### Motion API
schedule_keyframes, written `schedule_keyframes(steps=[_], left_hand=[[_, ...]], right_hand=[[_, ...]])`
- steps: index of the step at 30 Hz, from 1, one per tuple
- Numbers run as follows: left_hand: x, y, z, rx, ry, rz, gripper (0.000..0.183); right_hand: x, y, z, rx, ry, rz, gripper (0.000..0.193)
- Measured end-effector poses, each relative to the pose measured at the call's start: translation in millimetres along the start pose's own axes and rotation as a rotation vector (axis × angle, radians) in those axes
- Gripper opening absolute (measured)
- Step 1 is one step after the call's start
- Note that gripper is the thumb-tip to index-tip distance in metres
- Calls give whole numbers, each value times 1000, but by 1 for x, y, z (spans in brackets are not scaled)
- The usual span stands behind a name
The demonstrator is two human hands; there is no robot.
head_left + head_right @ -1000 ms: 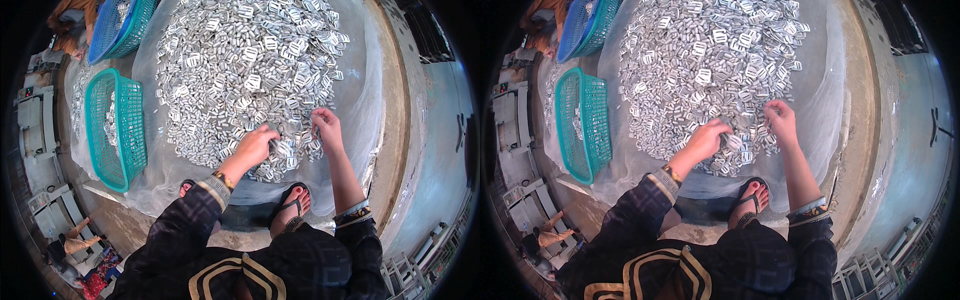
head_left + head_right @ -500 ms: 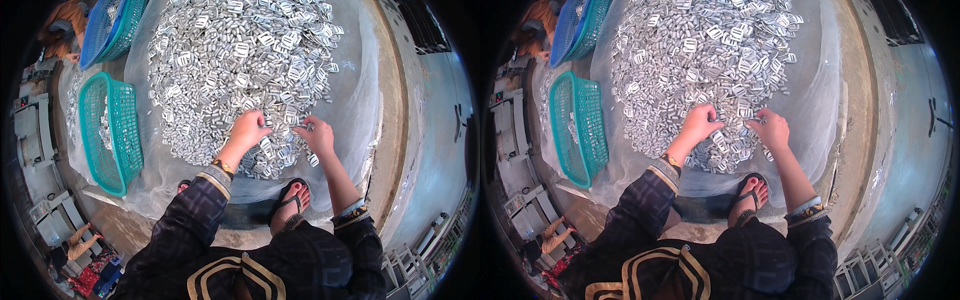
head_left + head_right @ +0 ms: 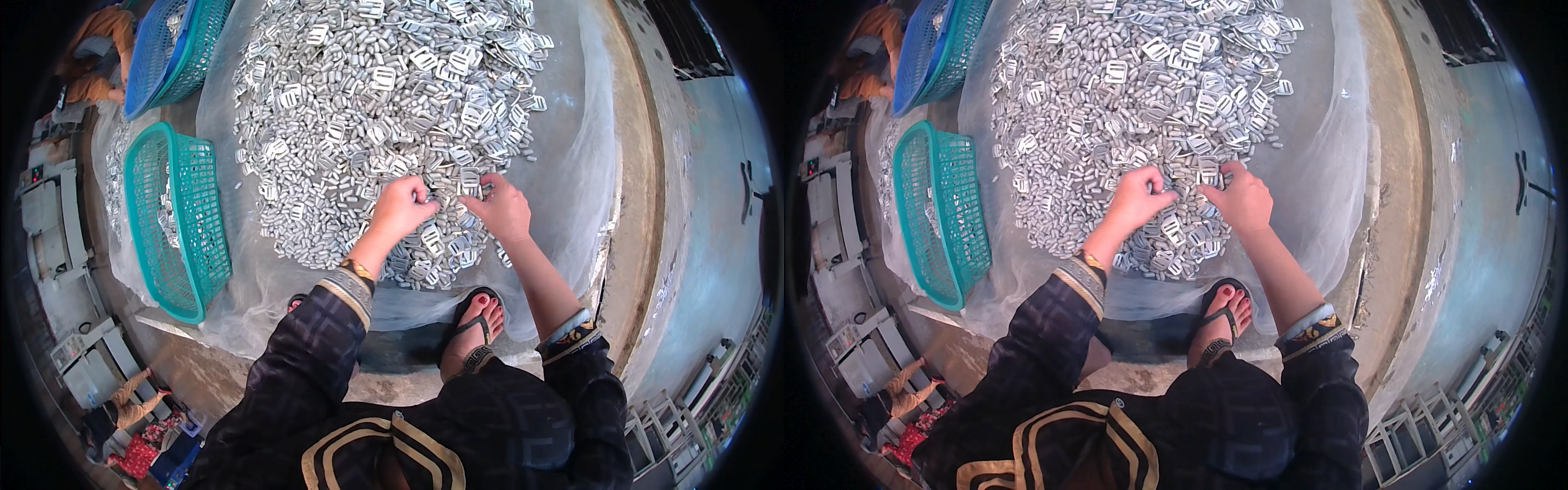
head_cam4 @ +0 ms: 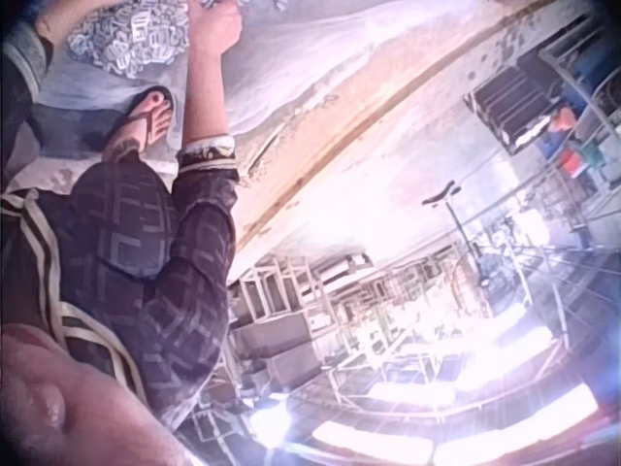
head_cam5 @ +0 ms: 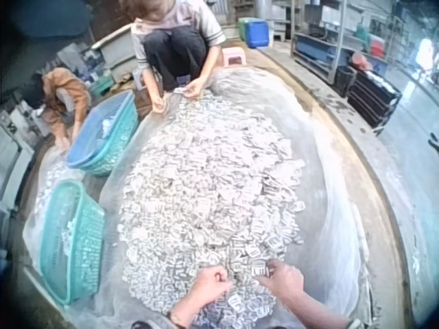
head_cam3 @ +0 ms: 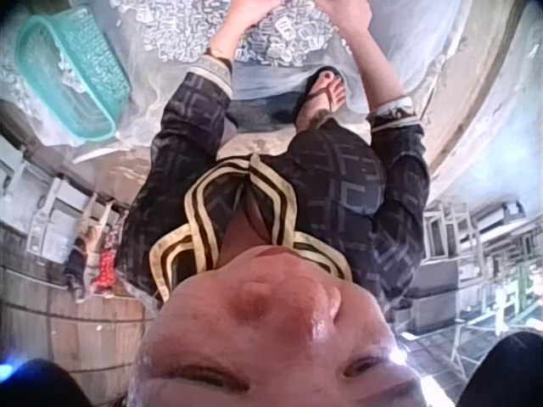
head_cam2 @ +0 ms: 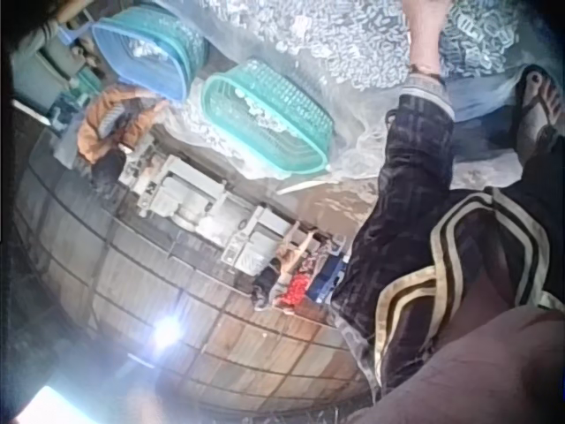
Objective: The person picks up small metal buckles from a large pile on a plastic sheet on the floor and places them into a green plastic basket.
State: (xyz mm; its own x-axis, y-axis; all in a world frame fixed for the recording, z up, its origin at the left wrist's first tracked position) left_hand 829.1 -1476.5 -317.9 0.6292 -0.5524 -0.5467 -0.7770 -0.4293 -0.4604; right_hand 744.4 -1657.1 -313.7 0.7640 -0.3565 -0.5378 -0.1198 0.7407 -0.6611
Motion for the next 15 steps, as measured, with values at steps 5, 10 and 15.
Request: schedule_keyframes(steps=[5,10,15], left_hand=[[-13,-1,6,-597,57,171,18],[-41,13,-18,349,182,83,32],[-26,21,-9,-12,48,207,21]], right_hand=[[8,15,-46,501,-24,146,18],[-15,-4,-60,1359,91,219,16],[-32,-27,-71,1533,12,243,10]])
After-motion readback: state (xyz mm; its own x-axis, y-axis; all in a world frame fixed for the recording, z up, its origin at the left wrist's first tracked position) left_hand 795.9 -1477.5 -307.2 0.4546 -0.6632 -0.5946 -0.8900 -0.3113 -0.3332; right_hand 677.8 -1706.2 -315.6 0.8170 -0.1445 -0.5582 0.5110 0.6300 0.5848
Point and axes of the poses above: each hand's wrist, its own x-axis towards the middle knuckle, its own y-axis out of the palm, z = x × y, the point moved 9 cm from there along x, towards the middle knuckle, and after that the axes turned 8 degrees about z, right-handed, at the moved point
